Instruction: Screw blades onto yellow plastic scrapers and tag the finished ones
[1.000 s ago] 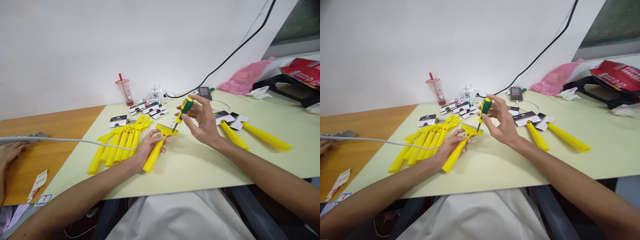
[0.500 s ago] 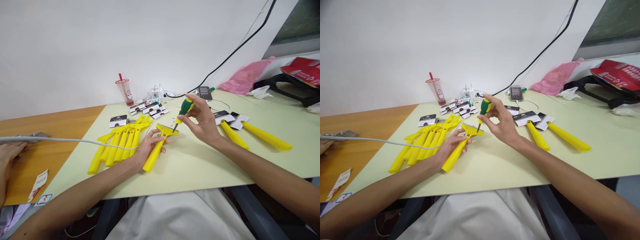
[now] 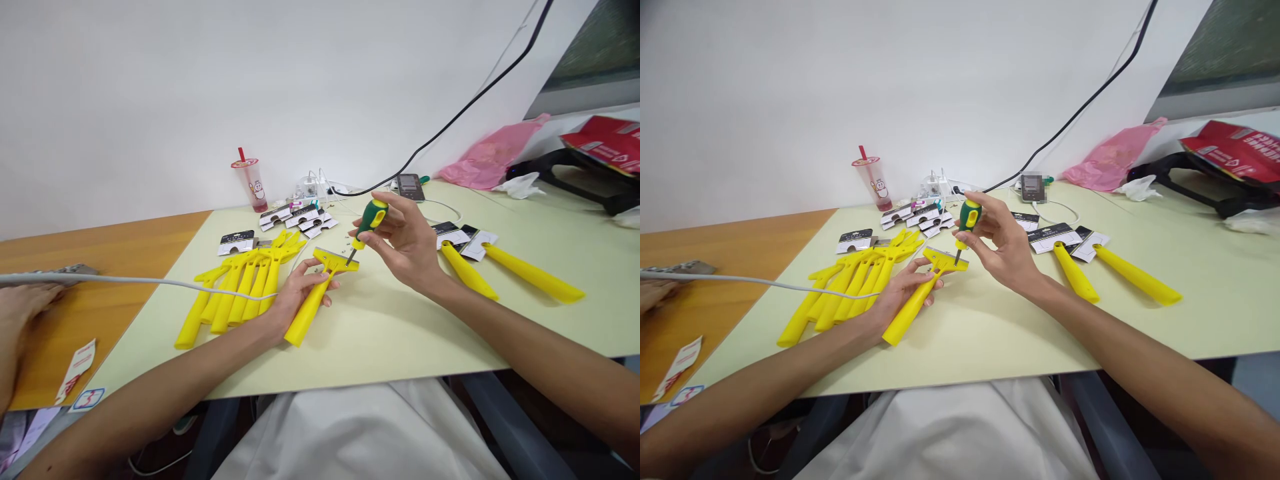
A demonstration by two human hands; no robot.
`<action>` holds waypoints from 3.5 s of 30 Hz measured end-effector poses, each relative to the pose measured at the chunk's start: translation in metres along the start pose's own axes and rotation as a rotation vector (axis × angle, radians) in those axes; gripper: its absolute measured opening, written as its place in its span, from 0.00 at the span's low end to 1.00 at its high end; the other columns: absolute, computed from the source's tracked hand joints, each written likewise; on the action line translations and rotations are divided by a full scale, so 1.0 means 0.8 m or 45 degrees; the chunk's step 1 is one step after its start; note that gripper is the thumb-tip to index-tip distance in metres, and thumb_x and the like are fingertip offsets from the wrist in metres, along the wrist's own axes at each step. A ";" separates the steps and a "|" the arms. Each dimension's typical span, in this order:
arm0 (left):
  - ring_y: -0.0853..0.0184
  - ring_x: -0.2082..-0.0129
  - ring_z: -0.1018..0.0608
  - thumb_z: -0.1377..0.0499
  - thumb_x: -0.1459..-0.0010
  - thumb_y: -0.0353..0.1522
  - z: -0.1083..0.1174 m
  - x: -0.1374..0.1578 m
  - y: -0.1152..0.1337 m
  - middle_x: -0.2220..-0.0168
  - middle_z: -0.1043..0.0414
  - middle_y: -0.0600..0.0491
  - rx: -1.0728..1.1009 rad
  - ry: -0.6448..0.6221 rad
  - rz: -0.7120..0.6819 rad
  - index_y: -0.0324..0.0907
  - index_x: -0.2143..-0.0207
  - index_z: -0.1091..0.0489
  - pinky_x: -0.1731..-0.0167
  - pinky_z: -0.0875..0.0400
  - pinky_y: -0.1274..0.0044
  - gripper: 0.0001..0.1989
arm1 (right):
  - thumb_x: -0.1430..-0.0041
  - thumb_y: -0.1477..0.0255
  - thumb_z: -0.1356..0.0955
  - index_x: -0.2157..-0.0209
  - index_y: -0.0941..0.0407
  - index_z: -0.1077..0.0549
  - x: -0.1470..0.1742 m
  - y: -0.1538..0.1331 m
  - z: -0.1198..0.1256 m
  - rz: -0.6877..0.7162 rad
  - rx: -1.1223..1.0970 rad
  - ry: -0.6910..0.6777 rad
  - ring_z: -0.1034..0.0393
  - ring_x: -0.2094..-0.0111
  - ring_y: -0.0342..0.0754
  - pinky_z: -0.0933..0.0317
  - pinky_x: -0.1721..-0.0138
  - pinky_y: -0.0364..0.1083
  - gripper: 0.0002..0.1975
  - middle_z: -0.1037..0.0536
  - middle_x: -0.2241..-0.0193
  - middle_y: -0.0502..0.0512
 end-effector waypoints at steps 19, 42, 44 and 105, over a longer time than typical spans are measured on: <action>0.64 0.67 0.15 0.22 0.52 0.31 -0.004 0.001 0.000 0.61 0.19 0.51 -0.128 -0.062 -0.028 0.46 0.51 0.34 0.77 0.26 0.81 0.31 | 0.33 0.53 0.22 0.34 0.40 0.29 0.002 -0.010 0.004 0.002 0.099 0.086 0.20 0.56 0.50 0.15 0.51 0.54 0.30 0.23 0.49 0.54; 0.61 0.52 0.13 0.21 0.46 0.32 -0.009 0.016 0.054 0.42 0.26 0.51 -0.005 0.010 -0.329 0.48 0.47 0.33 0.73 0.22 0.79 0.30 | 0.28 0.53 0.27 0.30 0.43 0.32 -0.021 -0.008 0.054 0.098 0.526 0.227 0.23 0.59 0.54 0.21 0.52 0.57 0.30 0.23 0.51 0.56; 0.62 0.52 0.13 0.21 0.46 0.33 -0.013 0.019 0.061 0.41 0.26 0.51 0.000 -0.022 -0.356 0.48 0.48 0.32 0.72 0.22 0.79 0.29 | 0.29 0.53 0.27 0.32 0.46 0.29 -0.024 0.004 0.052 -0.010 0.595 0.153 0.28 0.66 0.50 0.25 0.59 0.52 0.29 0.22 0.57 0.54; 0.63 0.59 0.18 0.30 0.32 0.46 -0.030 0.047 0.107 0.46 0.17 0.43 -0.357 -0.070 -0.868 0.46 0.49 0.34 0.69 0.18 0.72 0.22 | 0.26 0.69 0.31 0.31 0.58 0.34 -0.037 0.027 0.069 0.470 1.371 -0.181 0.24 0.43 0.67 0.22 0.47 0.62 0.26 0.23 0.43 0.73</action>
Point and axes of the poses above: each hand's wrist, its own x-axis away from the middle knuckle, its own z-axis out of the back of the hand, y = z × x, the point moved 9 cm from there along -x, towards the middle knuckle
